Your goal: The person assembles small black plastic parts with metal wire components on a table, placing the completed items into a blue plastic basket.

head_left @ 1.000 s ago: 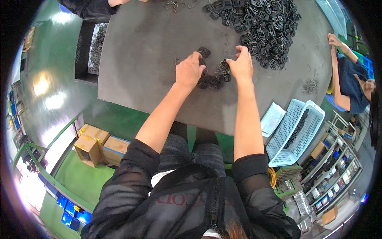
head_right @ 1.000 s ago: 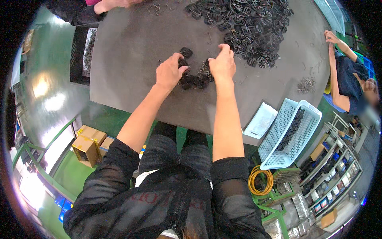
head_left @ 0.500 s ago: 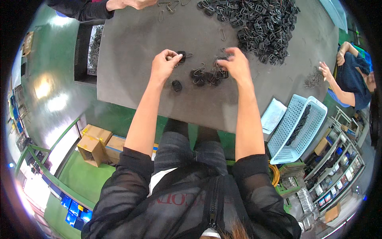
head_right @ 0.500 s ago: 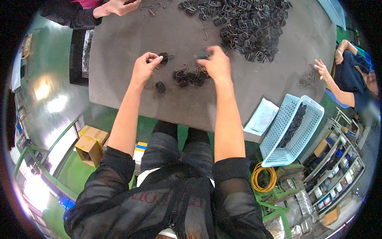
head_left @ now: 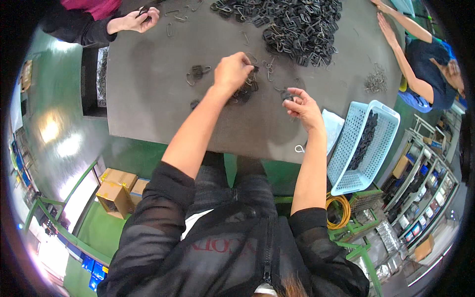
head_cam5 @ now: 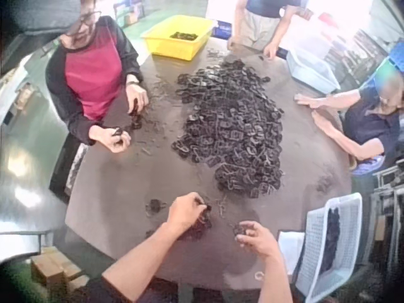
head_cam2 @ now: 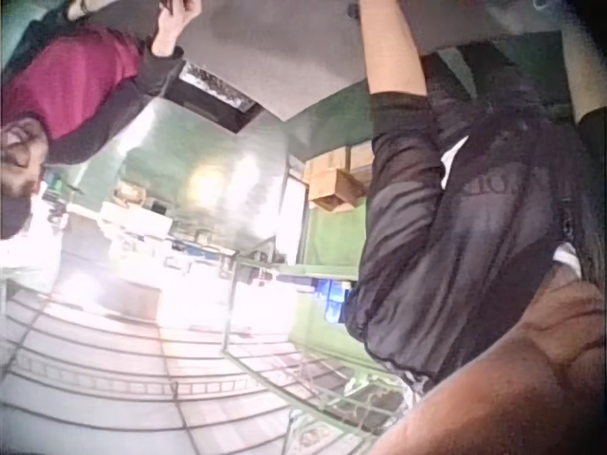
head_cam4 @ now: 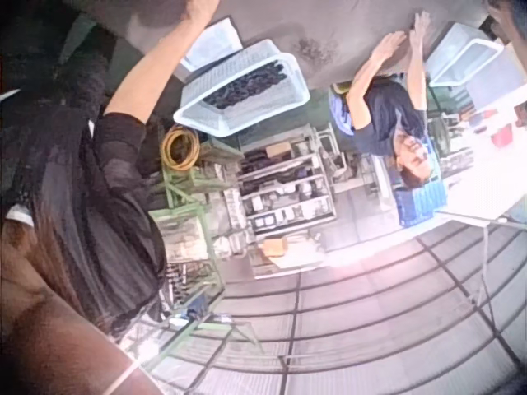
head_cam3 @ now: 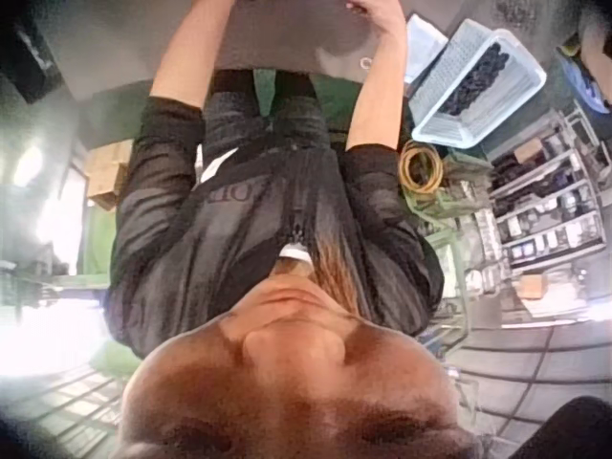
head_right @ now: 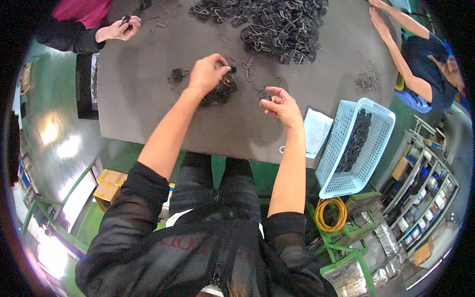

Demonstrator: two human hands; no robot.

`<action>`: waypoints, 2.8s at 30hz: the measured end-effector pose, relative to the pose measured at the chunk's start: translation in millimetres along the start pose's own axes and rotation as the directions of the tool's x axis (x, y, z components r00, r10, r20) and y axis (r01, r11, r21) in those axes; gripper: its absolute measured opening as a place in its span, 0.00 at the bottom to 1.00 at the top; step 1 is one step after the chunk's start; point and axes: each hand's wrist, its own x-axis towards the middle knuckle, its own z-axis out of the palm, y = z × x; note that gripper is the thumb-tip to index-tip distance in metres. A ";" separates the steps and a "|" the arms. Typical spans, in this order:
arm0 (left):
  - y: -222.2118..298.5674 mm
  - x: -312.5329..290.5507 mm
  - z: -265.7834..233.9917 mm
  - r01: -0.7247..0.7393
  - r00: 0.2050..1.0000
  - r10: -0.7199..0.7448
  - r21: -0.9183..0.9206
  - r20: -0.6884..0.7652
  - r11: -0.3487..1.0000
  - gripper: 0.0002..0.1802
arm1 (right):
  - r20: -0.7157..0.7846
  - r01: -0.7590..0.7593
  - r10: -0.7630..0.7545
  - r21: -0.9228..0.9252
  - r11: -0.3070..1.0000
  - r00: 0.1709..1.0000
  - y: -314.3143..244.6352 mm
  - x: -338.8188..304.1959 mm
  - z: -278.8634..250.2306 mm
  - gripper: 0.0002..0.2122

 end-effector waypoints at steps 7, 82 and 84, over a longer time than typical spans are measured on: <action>-42.7 -45.3 -72.1 0.233 0.956 0.114 -0.938 0.269 0.255 0.09 | 0.256 0.050 -0.194 0.479 0.876 0.947 7.3 -23.0 -4.2 0.15; -109.0 -100.7 -74.3 0.298 0.954 -0.067 -0.926 0.291 0.233 0.10 | -0.026 0.432 -0.489 -0.428 0.794 0.872 -43.4 4.8 155.8 0.16; -119.6 -111.9 -76.2 0.238 0.970 0.053 -0.971 0.238 0.015 0.10 | -0.126 0.278 -0.432 -0.602 0.749 0.893 -44.0 9.7 148.2 0.22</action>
